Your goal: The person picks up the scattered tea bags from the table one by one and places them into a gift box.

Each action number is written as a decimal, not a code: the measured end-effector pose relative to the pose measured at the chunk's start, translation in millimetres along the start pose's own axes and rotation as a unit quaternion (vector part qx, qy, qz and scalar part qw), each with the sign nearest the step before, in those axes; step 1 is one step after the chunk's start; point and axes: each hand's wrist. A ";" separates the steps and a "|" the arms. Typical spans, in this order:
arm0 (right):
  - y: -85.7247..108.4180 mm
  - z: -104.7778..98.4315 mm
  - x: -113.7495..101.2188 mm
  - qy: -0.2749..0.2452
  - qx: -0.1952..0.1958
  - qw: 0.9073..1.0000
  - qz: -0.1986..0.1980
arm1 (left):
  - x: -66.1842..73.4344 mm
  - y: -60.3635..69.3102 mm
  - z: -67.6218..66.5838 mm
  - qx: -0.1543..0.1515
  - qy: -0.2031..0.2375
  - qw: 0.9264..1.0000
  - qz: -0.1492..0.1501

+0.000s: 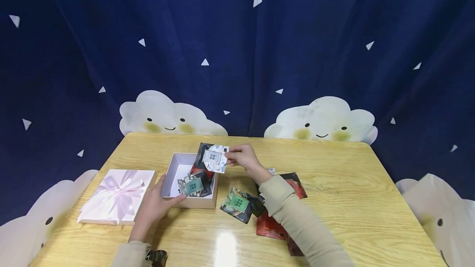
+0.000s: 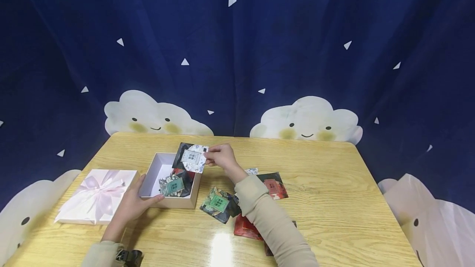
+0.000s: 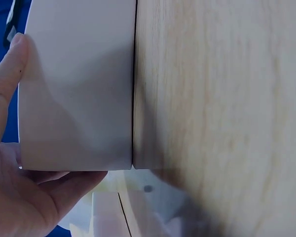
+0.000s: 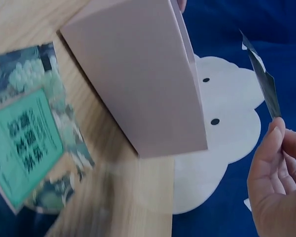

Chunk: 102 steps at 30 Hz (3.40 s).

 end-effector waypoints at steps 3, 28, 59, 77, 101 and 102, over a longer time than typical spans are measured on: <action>2.3 9.0 2.5 0.009 -0.008 1.000 -0.001 | 0.1 0.0 -0.3 -0.001 -0.002 1.000 -0.004; 15.7 50.9 20.1 0.073 -0.062 0.995 0.037 | -3.3 0.0 2.2 0.004 0.001 1.000 -0.001; 45.5 -70.6 11.9 0.102 -0.206 0.971 -0.063 | -2.0 0.5 1.7 0.005 -0.003 1.000 0.008; 64.4 -126.9 23.2 0.143 -0.172 0.970 -0.099 | -0.4 0.7 -2.6 -0.005 -0.003 1.000 -0.003; 98.3 -201.7 75.1 0.223 -0.194 0.947 -0.124 | 0.1 0.7 -0.4 0.000 0.002 1.000 0.007; 99.7 -204.4 77.2 0.232 -0.200 0.943 -0.130 | 0.0 0.4 -0.5 0.000 0.001 1.000 0.006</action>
Point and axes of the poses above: each hand's wrist, its own y-axis away from the middle knuckle, its own z-axis out of the palm, x = y × z, and after that the axes turned 11 degrees about x, right-handed
